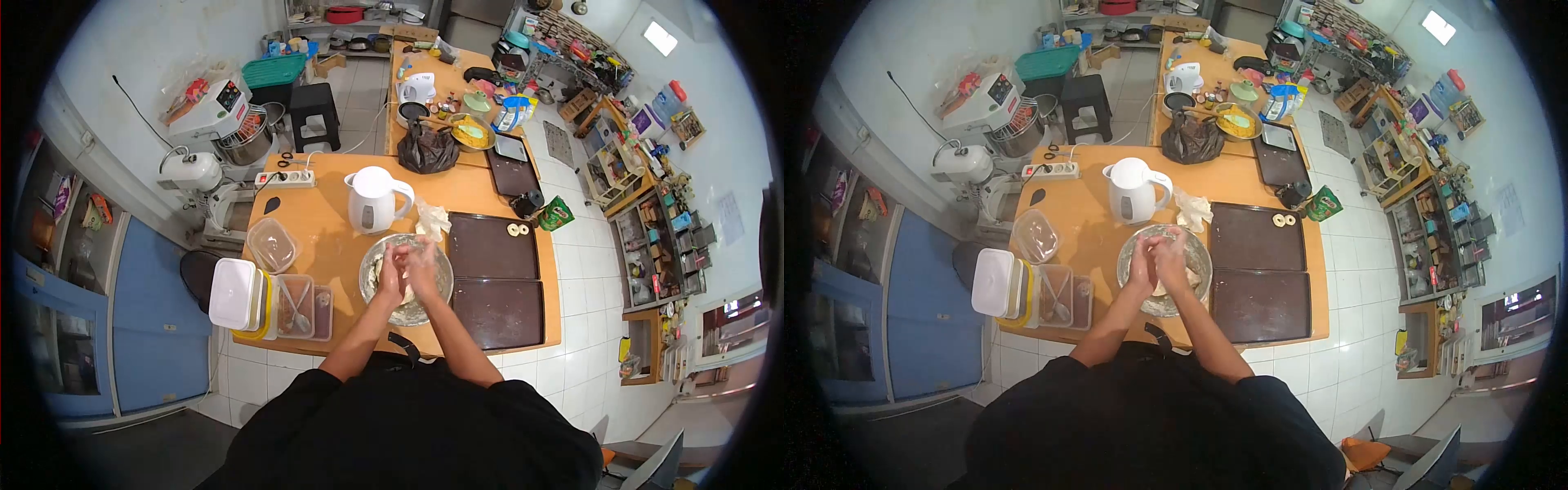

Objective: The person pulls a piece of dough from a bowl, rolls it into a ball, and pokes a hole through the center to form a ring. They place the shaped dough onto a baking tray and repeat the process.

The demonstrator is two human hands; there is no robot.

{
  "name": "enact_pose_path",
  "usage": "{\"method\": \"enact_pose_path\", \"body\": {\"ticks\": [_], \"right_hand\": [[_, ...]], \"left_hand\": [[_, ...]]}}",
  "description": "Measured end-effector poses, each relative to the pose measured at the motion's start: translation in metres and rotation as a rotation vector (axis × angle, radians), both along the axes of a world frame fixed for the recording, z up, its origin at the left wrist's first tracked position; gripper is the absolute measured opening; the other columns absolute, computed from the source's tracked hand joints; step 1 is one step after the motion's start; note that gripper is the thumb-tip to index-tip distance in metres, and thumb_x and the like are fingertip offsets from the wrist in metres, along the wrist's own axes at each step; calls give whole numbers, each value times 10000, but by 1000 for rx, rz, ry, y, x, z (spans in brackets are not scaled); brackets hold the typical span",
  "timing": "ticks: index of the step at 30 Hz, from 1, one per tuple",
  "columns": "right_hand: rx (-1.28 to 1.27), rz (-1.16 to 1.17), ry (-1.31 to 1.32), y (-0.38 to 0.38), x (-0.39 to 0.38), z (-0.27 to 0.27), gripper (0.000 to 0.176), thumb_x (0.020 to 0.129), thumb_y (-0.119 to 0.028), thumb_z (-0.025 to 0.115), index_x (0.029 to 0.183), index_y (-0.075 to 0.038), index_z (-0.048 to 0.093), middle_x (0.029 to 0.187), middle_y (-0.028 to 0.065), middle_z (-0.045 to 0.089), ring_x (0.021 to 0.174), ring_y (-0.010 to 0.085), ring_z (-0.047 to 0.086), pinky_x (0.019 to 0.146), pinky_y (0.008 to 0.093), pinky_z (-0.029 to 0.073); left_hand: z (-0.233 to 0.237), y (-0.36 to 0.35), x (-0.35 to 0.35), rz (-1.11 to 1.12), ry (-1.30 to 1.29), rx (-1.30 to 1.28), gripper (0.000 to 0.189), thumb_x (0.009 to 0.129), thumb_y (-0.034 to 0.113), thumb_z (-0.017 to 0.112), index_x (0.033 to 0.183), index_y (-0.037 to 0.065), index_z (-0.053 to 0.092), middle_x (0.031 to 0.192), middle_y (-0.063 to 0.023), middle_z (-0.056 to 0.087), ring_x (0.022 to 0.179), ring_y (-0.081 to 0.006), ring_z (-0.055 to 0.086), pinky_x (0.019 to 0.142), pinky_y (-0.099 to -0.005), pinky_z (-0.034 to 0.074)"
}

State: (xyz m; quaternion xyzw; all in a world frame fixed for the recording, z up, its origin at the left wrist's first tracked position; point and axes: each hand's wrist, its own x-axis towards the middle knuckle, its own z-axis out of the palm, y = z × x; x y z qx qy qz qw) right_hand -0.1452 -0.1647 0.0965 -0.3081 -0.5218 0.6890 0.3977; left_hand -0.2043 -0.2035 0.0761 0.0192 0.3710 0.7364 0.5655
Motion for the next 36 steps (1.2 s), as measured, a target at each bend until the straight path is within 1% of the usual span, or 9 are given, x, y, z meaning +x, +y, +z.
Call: {"method": "enact_pose_path", "body": {"ticks": [2,5,8,18,21,24,29,34,36], "right_hand": [[343,-121,-98,-18,0,0,361,951,-106,423,1306,-45,396,997,145,534,932,256,565,834,402,486],[613,-45,-667,-38,16,19,593,981,-355,440,1454,-41,267,1482,262,261,1425,441,159,1141,582,95],[612,-118,-1094,-15,19,23,634,986,-429,389,1486,-66,246,1539,270,157,1445,436,125,1131,611,82],[605,13,-736,-26,18,57,741,978,-486,385,1552,-113,101,1576,278,26,1460,456,52,1134,630,56],[957,349,-812,-46,22,87,761,976,-504,383,1554,-116,77,1552,331,7,1437,508,84,1108,661,97],[703,219,-931,-37,34,65,759,970,-513,386,1549,-104,114,1536,357,44,1431,518,88,1096,678,98],[951,122,-752,-56,33,97,773,956,-507,434,1518,-40,182,1551,334,-6,1442,506,40,1083,699,86],[753,15,-940,-24,25,56,831,931,-561,446,1528,-54,167,1565,313,-21,1456,479,-46,1084,705,23],[760,4,-828,-25,12,69,838,932,-571,435,1539,-77,137,1567,307,-29,1453,483,-64,1076,714,-2]], "left_hand": [[6,0,0,17,-77,137,535,996,555,364,1294,139,518,1179,-98,582,1119,-230,558,992,-435,434],[46,-22,-4,-59,-376,165,611,961,584,392,1431,196,432,1409,-157,459,1253,-311,494,1104,-514,322],[52,-34,13,-136,-363,339,616,964,576,390,1452,199,409,1441,-120,441,1264,-303,480,1092,-522,336],[26,-39,23,-244,-198,380,819,900,740,301,1558,281,134,1589,-3,235,1377,-295,352,1137,-481,256],[43,-29,39,159,-282,1121,956,791,847,367,1556,329,117,1606,-43,185,1406,-322,295,1138,-569,215],[75,-44,2,-141,-451,298,977,797,844,360,1560,307,70,1620,-53,131,1448,-303,203,1157,-544,201],[89,-29,27,-34,-146,451,894,838,796,383,1502,204,293,1580,-72,249,1439,-292,263,1178,-498,200],[102,-44,13,-66,-607,237,779,917,719,312,1548,284,171,1621,-34,130,1457,-314,218,1188,-509,114],[104,-33,33,-120,-102,506,827,850,735,457,1518,303,231,1606,-66,169,1423,-366,261,1123,-606,254]]}}
